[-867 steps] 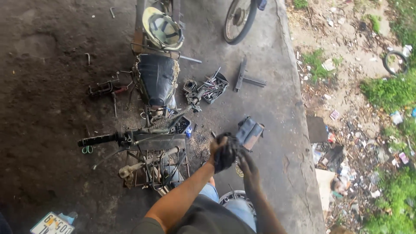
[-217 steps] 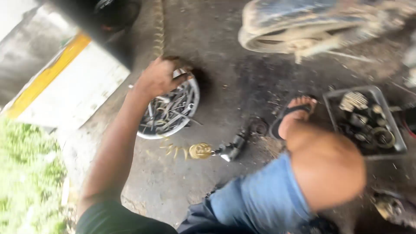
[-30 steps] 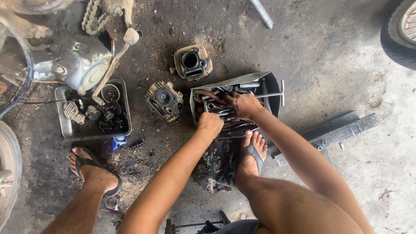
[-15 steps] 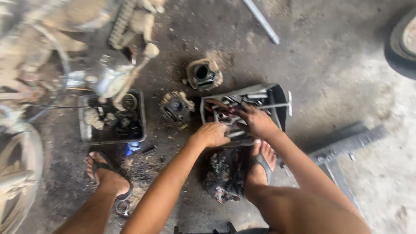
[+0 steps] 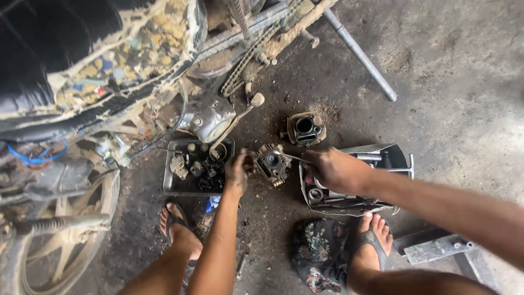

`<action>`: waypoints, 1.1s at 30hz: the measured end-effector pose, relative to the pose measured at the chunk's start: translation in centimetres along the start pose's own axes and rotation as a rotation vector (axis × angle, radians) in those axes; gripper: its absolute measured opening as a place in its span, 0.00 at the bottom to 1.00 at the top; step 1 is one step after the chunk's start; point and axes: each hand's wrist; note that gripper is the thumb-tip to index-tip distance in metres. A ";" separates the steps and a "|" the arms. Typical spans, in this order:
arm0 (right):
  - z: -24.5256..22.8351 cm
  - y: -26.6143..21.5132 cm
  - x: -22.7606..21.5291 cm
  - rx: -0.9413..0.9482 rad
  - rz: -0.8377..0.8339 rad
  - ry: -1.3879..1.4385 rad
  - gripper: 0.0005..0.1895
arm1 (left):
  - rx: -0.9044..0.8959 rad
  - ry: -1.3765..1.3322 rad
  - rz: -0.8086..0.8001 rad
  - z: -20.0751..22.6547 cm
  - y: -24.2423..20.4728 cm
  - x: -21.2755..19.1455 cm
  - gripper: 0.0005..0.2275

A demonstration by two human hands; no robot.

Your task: The person works on a motorcycle engine in a cluttered workshop. They select a wrench from a toolbox and use it to loosen and remove a bolt from the engine casing. The person then places the removed bolt into a container with other parts.

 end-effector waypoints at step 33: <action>9.7 29.1 12.2 -0.114 0.142 0.329 0.20 | -0.052 -0.914 -0.088 -8.8 19.8 -8.8 0.06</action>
Point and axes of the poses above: each hand's wrist, its own y-axis towards the middle knuckle, its own x-axis out of the palm, z = x × y, and after that the axes turned 15 degrees about y, right-handed
